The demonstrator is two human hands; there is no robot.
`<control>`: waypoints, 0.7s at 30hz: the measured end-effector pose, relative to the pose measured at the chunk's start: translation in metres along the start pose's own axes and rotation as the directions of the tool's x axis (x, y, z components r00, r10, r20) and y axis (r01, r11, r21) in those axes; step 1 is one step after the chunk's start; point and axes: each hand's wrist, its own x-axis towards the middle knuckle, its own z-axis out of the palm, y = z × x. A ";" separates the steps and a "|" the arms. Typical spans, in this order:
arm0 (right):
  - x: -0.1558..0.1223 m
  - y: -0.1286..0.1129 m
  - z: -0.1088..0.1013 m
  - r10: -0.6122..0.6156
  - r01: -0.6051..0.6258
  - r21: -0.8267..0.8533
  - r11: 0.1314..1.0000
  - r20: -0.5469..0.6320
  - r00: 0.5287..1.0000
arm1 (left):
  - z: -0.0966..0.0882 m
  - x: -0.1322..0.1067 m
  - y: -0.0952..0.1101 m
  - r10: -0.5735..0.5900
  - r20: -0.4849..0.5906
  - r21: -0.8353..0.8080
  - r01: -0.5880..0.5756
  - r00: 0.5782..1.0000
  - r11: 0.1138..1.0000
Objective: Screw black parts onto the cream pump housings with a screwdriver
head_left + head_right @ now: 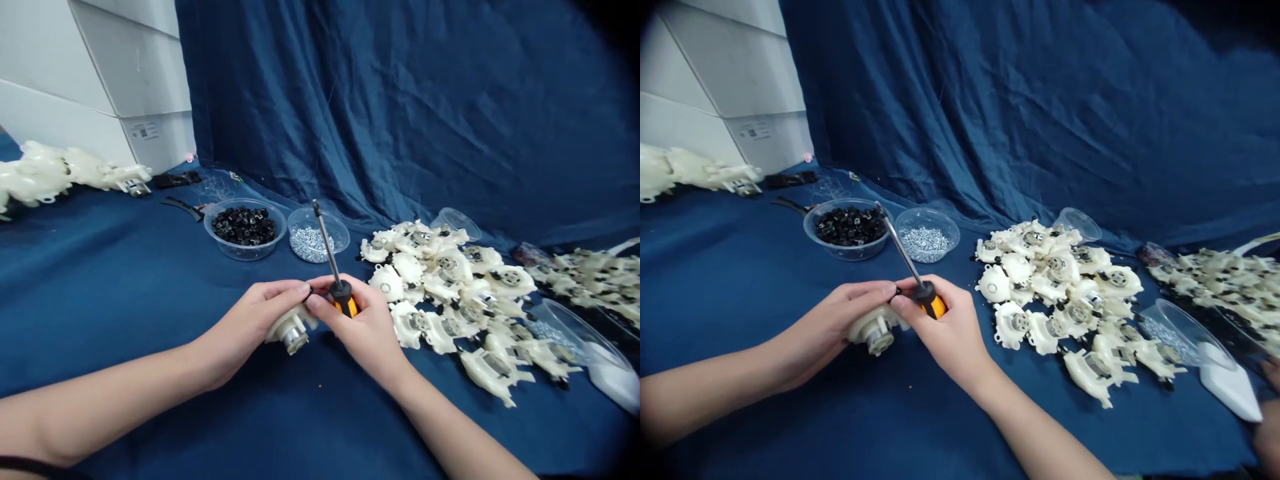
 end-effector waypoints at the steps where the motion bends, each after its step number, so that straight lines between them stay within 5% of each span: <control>1: -0.001 0.004 0.000 0.009 -0.009 0.014 1.000 -0.001 1.000 | 0.000 0.001 -0.001 -0.006 0.000 0.012 0.006 1.000 1.000; 9: 0.001 0.024 -0.006 -0.010 0.011 -0.037 0.999 0.020 1.000 | -0.006 0.009 -0.001 0.029 -0.056 0.130 -0.022 0.998 0.991; 14: 0.000 0.027 -0.014 -0.042 0.044 -0.085 0.995 0.031 0.999 | -0.007 0.011 0.003 -0.092 -0.008 0.201 0.092 0.996 0.975; 21: -0.004 0.024 -0.018 -0.202 0.208 -0.147 0.967 0.058 0.978 | -0.011 0.011 -0.002 0.001 0.044 0.320 -0.015 0.999 0.947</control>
